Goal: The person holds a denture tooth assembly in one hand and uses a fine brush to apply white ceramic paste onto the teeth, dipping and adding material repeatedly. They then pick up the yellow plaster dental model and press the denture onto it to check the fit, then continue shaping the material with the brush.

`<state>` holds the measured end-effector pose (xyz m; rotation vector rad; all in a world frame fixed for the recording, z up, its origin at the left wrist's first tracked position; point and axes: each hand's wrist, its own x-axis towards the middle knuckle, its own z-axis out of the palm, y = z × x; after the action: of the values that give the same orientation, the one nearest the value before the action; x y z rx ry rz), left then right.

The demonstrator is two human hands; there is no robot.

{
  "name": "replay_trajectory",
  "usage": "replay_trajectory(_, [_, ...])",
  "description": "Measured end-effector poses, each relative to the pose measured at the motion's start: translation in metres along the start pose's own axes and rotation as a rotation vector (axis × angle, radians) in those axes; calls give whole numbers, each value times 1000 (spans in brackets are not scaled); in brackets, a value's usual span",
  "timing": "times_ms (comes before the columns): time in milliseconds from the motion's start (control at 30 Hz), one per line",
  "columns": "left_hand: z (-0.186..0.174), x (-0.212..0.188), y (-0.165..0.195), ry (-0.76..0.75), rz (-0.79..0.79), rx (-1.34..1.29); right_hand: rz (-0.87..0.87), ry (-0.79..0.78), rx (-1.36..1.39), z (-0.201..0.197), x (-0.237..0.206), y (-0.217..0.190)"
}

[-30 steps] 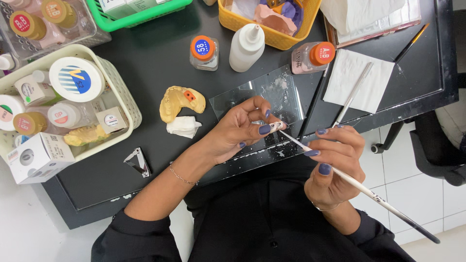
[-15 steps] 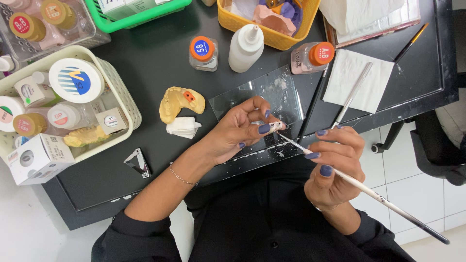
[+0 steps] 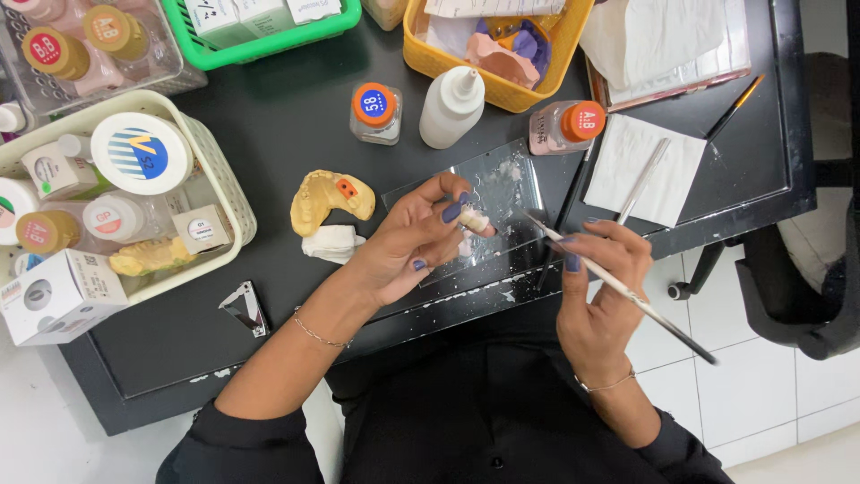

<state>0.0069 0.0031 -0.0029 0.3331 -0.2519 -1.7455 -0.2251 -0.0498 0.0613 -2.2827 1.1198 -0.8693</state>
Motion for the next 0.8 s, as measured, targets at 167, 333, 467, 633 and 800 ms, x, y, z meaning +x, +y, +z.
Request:
replay_trajectory(167, [-3,0,-2,22,-11,19,13,-84,-79,5,8,-7])
replay_trajectory(333, [-4,3,-1,42,-8,22,-16,-82,-97,5,13,-10])
replay_trajectory(467, [-3,1,-2,36,-15,18,-21,-44,-82,5,14,-12])
replay_trajectory(633, [-4,2,-4,19,-2,34,-23,2,-164,5,15,-7])
replay_trajectory(800, [-4,2,-1,38,4,40,2,3,-127,4,7,2])
